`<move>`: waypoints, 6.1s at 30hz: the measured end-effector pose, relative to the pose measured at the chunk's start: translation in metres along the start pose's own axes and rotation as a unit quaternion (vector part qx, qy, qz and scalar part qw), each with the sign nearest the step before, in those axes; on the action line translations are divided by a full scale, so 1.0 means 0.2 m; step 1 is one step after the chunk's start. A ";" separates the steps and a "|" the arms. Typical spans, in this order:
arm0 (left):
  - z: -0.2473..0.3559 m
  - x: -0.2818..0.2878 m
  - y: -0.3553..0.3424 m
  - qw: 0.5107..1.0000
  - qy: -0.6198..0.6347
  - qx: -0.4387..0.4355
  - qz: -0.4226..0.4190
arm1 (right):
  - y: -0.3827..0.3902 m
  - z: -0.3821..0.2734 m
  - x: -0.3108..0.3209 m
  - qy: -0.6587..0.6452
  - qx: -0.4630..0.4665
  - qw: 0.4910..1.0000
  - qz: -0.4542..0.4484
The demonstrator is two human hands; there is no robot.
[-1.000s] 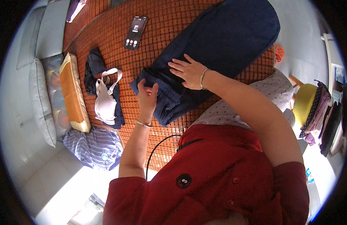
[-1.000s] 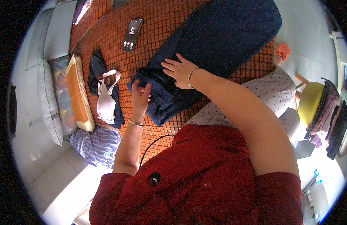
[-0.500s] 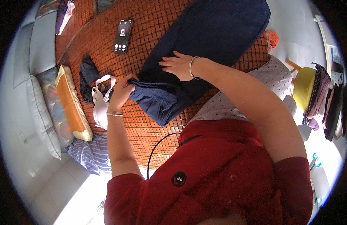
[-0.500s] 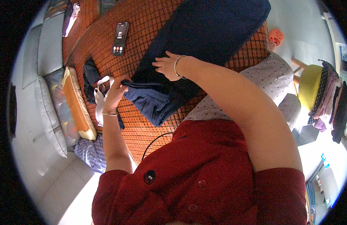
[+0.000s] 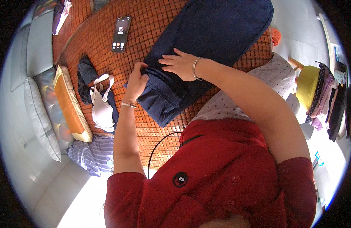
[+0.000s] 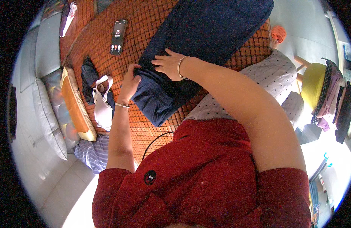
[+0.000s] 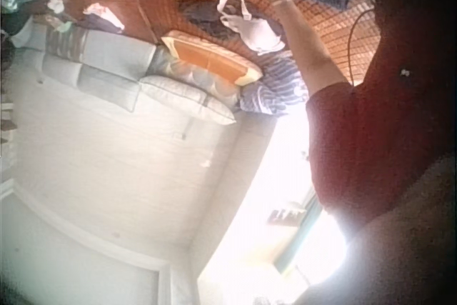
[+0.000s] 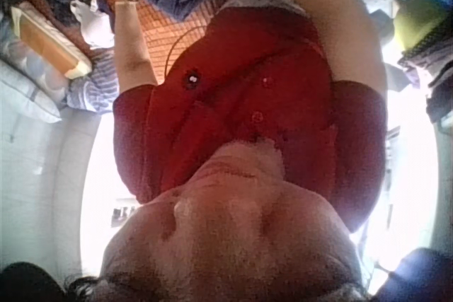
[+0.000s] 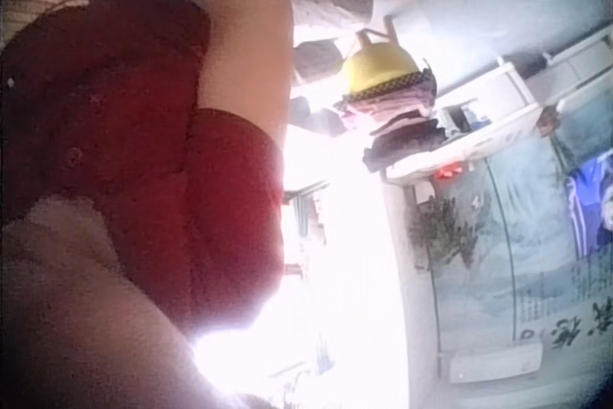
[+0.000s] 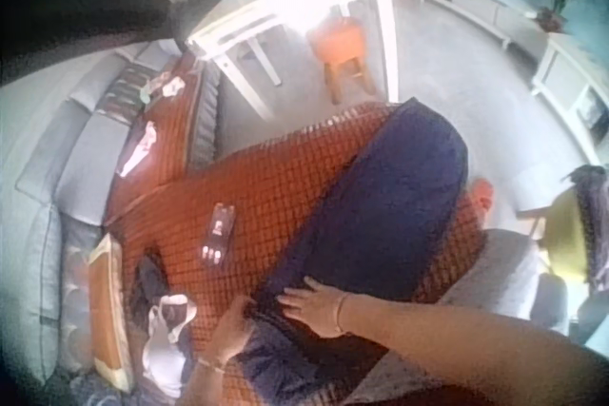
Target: The person folds a pair of dark blue pants and a pair of black shorts on a woven mat on the floor. They smooth and fold each item neatly, placing the finished folds aside.
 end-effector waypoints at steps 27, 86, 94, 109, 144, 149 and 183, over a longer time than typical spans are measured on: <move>0.06 -0.28 0.27 0.931 -0.296 -0.148 0.157 | 0.82 0.57 0.05 0.065 -0.178 0.952 0.241; -0.50 0.19 0.82 0.891 -0.161 0.095 0.414 | 1.43 0.95 -0.06 0.011 -0.334 0.827 0.451; -0.91 -0.41 1.15 0.759 0.495 0.389 0.167 | 1.46 0.98 -0.09 0.010 -0.365 0.826 0.430; -0.85 -0.25 1.04 0.770 0.505 0.334 0.201 | 1.49 1.03 -0.12 -0.068 -0.400 0.812 0.419; -0.25 0.08 -0.33 0.948 0.309 0.024 0.075 | 0.44 0.39 -0.01 -0.317 -0.265 0.876 0.250; -0.12 0.11 -0.28 0.943 0.325 0.010 0.063 | 0.56 0.13 -0.02 -0.420 -0.238 0.848 0.219; 0.28 -0.33 0.10 0.918 -0.324 -0.089 0.210 | 0.84 0.41 -0.16 -0.333 -0.278 0.895 0.107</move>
Point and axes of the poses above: each hand's wrist, its own y-axis away from the middle knuckle, its own x-axis out of the back of the hand, z = x × y, the point moved 8 cm from there along -y, towards the middle knuckle, and after that the axes turned 1 degree about -y, right-handed, at the moved point
